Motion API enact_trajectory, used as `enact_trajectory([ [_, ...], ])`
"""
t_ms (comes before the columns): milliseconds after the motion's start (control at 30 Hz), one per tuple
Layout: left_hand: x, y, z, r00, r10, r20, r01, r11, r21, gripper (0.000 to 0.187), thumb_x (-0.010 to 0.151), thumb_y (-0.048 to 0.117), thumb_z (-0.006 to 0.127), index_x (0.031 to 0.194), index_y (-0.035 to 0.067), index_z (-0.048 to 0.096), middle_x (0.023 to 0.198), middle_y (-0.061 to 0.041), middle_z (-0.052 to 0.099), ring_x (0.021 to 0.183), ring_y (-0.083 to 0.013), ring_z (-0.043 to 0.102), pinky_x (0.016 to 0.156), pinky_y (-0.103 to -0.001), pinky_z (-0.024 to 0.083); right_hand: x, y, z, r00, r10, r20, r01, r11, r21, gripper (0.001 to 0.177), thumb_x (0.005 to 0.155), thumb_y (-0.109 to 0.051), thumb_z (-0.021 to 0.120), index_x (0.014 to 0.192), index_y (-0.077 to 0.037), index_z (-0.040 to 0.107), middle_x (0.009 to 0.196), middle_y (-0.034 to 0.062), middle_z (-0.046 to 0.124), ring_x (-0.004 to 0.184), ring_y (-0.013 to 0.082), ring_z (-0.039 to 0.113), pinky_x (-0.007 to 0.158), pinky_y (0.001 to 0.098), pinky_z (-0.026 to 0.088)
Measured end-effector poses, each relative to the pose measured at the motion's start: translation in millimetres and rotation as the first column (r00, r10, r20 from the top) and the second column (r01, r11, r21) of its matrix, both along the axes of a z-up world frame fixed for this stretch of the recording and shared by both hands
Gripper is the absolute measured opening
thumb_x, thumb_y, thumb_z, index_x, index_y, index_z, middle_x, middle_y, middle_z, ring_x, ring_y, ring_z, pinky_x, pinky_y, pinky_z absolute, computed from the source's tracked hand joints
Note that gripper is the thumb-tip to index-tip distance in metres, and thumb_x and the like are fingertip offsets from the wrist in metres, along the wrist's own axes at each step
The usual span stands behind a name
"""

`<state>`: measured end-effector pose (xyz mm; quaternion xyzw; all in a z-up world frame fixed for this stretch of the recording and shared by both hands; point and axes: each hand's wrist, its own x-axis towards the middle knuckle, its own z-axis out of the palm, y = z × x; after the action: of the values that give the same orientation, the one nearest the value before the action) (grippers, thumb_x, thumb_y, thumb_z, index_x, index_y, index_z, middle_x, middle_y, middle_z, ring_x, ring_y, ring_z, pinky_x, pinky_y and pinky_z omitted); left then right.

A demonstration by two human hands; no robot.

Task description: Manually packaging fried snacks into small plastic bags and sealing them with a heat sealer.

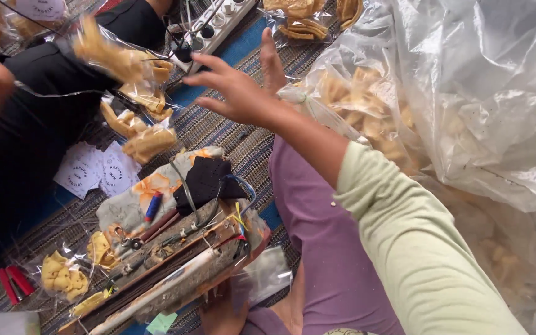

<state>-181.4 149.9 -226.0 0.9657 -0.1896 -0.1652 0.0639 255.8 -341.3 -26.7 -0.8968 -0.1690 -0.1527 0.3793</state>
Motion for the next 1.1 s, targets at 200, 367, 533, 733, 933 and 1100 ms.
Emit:
enact_trajectory([
  [200, 74.7, -114.0, 81.5, 0.995, 0.103, -0.002, -0.095, 0.912, -0.399, 0.051, 0.071, 0.001, 0.065, 0.118, 0.017, 0.075, 0.137, -0.001, 0.068, 0.092, -0.0254, 0.073, 0.078, -0.036, 0.059, -127.6, -51.9, -10.4, 0.981, -0.11, -0.158, 0.138, 0.975, 0.173, 0.03, 0.097, -0.019, 0.068, 0.124, -0.006, 0.071, 0.138, 0.0173, 0.062, 0.126, 0.0301, 0.061, 0.108, 0.0427, 0.05],
  [367, 80.8, -160.3, 130.1, 0.674, 0.227, -0.703, -0.581, 0.751, -0.314, 0.082, 0.082, -0.011, 0.058, 0.155, 0.017, 0.033, 0.16, -0.011, 0.031, 0.095, -0.0138, 0.076, 0.068, -0.023, 0.063, -256.2, -53.7, 3.1, 0.88, -0.075, -0.469, 0.356, 0.757, 0.548, 0.025, 0.089, 0.0, 0.063, 0.114, -0.001, 0.069, 0.121, 0.0095, 0.07, 0.103, 0.0181, 0.065, 0.092, 0.0297, 0.053],
  [533, 84.1, -180.5, 181.5, 0.749, -0.159, -0.643, -0.47, 0.558, -0.685, 0.054, 0.08, -0.007, 0.068, 0.133, 0.004, 0.06, 0.093, -0.009, 0.083, 0.077, -0.0151, 0.08, 0.069, -0.027, 0.065, -321.6, 3.9, 52.1, 0.821, 0.426, -0.379, -0.157, 0.808, 0.568, 0.04, 0.08, -0.019, 0.078, 0.115, -0.005, 0.064, 0.127, 0.0135, 0.063, 0.111, 0.0277, 0.063, 0.096, 0.0393, 0.051],
  [733, 104.3, -192.4, 218.6, 0.718, -0.35, -0.602, -0.536, 0.274, -0.799, 0.054, 0.081, 0.008, 0.078, 0.131, 0.001, 0.057, 0.102, -0.015, 0.074, 0.089, -0.0212, 0.07, 0.081, -0.034, 0.055, -349.6, 52.4, 43.6, 0.708, 0.562, -0.428, -0.188, 0.734, 0.652, 0.022, 0.075, -0.006, 0.072, 0.096, -0.004, 0.066, 0.103, 0.0074, 0.069, 0.092, 0.0243, 0.062, 0.083, 0.0372, 0.048],
  [933, 101.8, -207.2, 237.0, 0.781, -0.225, -0.583, -0.465, 0.415, -0.782, 0.049, 0.077, 0.023, 0.075, 0.118, 0.005, 0.057, 0.123, -0.009, 0.066, 0.109, -0.0215, 0.064, 0.096, -0.035, 0.048, -352.6, 47.6, 34.7, 0.808, 0.494, -0.323, 0.271, 0.175, 0.947, 0.006, 0.094, -0.008, 0.071, 0.096, -0.003, 0.072, 0.1, 0.0125, 0.074, 0.088, 0.0181, 0.069, 0.084, 0.0333, 0.057],
  [1100, 89.5, -198.0, 221.8, 0.663, -0.122, -0.739, -0.703, 0.237, -0.67, 0.009, 0.088, 0.0, 0.067, 0.096, 0.0, 0.072, 0.097, -0.008, 0.073, 0.088, -0.0164, 0.066, 0.084, -0.029, 0.052, -364.0, 28.2, 19.9, 0.872, 0.341, -0.35, 0.336, 0.103, 0.936, 0.008, 0.095, -0.008, 0.069, 0.098, -0.001, 0.071, 0.104, 0.0145, 0.072, 0.09, 0.019, 0.068, 0.084, 0.0334, 0.059],
])
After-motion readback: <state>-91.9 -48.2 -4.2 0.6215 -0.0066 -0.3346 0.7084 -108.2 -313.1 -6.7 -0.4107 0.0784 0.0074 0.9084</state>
